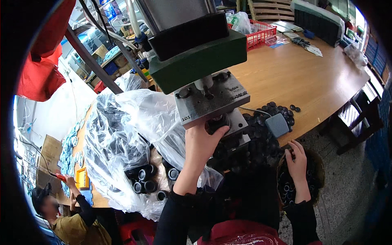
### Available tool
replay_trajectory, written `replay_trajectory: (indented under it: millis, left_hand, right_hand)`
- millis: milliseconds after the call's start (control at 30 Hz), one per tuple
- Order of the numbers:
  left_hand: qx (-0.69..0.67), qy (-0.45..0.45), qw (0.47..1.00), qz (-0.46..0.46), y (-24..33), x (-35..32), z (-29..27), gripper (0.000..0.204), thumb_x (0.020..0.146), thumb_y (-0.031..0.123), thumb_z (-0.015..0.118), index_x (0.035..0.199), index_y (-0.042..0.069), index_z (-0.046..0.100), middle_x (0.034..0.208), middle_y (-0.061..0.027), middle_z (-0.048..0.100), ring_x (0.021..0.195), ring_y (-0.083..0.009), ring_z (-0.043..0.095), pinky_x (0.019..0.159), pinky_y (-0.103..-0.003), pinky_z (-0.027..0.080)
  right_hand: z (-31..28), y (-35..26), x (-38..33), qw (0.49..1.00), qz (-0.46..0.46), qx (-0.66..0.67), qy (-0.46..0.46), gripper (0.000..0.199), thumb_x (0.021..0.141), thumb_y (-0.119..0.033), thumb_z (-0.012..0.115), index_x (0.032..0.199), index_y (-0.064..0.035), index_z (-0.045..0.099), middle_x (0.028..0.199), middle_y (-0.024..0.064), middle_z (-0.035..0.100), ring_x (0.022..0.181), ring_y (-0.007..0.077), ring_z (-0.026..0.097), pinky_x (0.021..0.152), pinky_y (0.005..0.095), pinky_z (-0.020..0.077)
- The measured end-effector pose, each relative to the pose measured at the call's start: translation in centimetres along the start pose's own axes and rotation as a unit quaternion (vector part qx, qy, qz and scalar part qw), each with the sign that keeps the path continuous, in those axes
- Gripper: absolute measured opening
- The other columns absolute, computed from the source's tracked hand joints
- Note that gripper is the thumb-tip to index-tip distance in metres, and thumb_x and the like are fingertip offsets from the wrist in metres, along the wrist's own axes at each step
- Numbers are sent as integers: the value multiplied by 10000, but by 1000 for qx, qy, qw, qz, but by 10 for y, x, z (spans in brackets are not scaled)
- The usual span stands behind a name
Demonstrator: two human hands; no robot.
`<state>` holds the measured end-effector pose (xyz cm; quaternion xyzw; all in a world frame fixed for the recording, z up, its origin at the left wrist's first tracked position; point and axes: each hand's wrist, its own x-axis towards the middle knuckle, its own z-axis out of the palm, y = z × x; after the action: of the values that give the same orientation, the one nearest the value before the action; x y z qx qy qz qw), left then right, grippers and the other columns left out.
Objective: The person operates a manual press machine to process small black circular objects. They repeatedly pick up objects from a pile, place them into the machine's die, press the lever to activate the machine, and then remove the processed items, placing them into a separate container.
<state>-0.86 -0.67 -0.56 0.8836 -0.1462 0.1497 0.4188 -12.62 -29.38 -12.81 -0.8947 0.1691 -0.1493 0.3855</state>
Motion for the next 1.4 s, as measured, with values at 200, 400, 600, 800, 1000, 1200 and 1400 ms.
replay_trajectory:
  millis: [200,400,600,800,1000,1200,1400]
  left_hand:
    - [40,20,999,3,4,-9,-5,527,731,263,808,1151,-2,633,1089,-199,662,1013,-335,633,868,-399,494]
    - [16,113,989,91,21,-79,-31,383,813,146,742,1131,-19,608,1080,-177,638,998,-341,606,874,-406,481]
    - [212,18,972,-101,-79,-121,-103,339,815,135,704,1125,37,606,979,-158,632,935,-356,597,819,-426,469]
    - [292,-7,945,-145,-156,-126,-98,495,802,157,704,1251,59,521,1094,-183,600,1028,-376,574,862,-461,456]
    - [248,-4,960,-125,-178,-116,-94,480,721,160,774,1124,61,534,1045,-162,632,1015,-359,582,865,-461,415]
    - [84,93,973,-194,-144,-114,-106,424,726,91,754,1089,14,551,965,-144,642,918,-317,613,824,-393,486]
    - [134,5,982,-134,-163,-111,-100,530,739,105,777,1200,27,527,1056,-162,584,854,-291,617,749,-373,509]
  right_hand:
    - [40,0,64,961,-195,-193,44,472,989,-345,496,1369,-64,495,1442,128,459,1334,284,429,1089,434,333]
    - [50,-17,81,935,-182,-302,-32,528,1023,-437,367,1406,-84,461,1480,99,426,1391,223,361,1163,423,189]
    - [43,-9,84,949,-166,-265,-50,498,1034,-407,346,1437,-125,423,1513,89,379,1410,235,326,1165,425,175]
    - [63,-8,62,955,-201,-216,16,540,1033,-443,334,1461,-117,382,1555,100,294,1448,265,244,1178,452,156]
    - [49,-36,47,947,-272,-127,112,333,992,-265,528,1265,-87,593,1395,90,509,1298,279,457,1097,436,300]
    - [39,-125,25,944,-314,54,82,299,868,-224,700,1104,-46,655,1170,113,633,1141,294,551,980,401,395]
    - [62,-207,44,935,-324,141,16,362,810,-352,748,1019,-70,660,1063,137,624,1071,325,561,936,437,391]
